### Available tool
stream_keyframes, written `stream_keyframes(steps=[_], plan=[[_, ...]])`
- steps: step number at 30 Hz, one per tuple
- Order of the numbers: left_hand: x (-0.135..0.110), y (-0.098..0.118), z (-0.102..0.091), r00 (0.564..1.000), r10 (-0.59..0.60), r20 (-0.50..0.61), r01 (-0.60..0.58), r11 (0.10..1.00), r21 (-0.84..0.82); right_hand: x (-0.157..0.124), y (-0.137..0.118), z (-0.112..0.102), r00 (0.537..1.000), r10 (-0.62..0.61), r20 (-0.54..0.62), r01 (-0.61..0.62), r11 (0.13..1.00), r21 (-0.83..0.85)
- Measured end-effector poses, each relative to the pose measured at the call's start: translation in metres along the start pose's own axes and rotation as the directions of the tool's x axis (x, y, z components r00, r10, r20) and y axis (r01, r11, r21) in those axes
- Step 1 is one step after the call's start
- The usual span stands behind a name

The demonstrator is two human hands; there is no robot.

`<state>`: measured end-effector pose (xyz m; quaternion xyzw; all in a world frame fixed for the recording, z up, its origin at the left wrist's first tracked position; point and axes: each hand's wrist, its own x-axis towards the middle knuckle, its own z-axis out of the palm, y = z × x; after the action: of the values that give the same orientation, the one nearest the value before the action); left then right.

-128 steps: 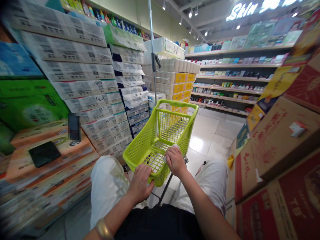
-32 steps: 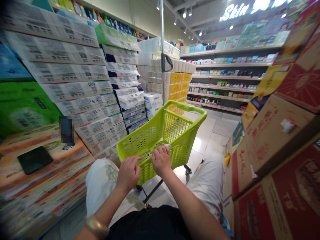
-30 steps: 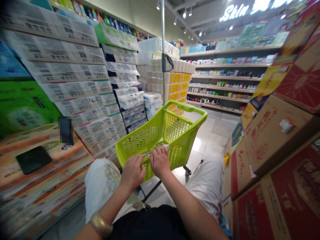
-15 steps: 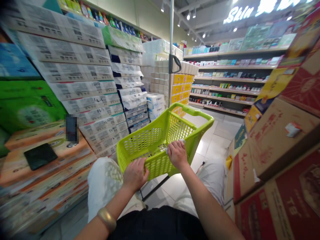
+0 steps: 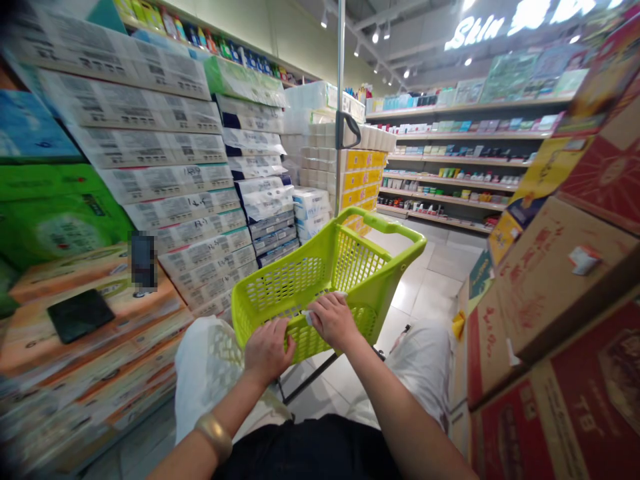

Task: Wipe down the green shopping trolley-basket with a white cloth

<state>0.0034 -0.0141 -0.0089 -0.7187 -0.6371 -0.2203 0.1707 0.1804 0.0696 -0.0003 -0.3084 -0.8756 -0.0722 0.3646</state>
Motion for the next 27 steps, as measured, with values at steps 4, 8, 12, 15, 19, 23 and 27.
stream_keyframes(steps=[4,8,12,15,19,23,27], plan=[[0.0,0.003,0.002,1.0,-0.02,-0.016,0.02,1.0,0.021,0.0,0.025,-0.015,0.989,0.123,-0.086,-0.129,0.989,-0.067],[0.001,0.009,0.004,0.999,-0.034,-0.017,0.034,0.999,0.033,-0.002,0.003,0.0,0.942,0.275,-0.191,-0.297,0.95,-0.095],[0.0,0.009,0.004,1.0,-0.02,-0.015,0.02,1.0,0.022,-0.002,-0.033,0.02,0.978,0.185,-0.095,-0.19,0.981,-0.042],[-0.001,0.006,0.003,1.0,-0.009,-0.016,0.009,1.0,0.004,-0.003,-0.03,0.017,0.999,0.046,-0.006,-0.046,0.999,-0.004],[-0.001,0.005,0.002,1.0,-0.01,-0.019,0.011,1.0,0.018,-0.004,0.012,-0.007,0.999,0.04,-0.009,-0.04,0.998,-0.047],[-0.001,0.008,0.004,1.0,-0.016,-0.023,0.017,1.0,0.023,-0.006,0.036,-0.019,0.978,0.178,-0.106,-0.189,0.976,-0.11],[-0.001,0.01,0.006,0.999,-0.032,-0.039,0.032,0.999,0.013,-0.007,0.005,0.0,0.95,0.274,-0.148,-0.29,0.952,-0.094]])
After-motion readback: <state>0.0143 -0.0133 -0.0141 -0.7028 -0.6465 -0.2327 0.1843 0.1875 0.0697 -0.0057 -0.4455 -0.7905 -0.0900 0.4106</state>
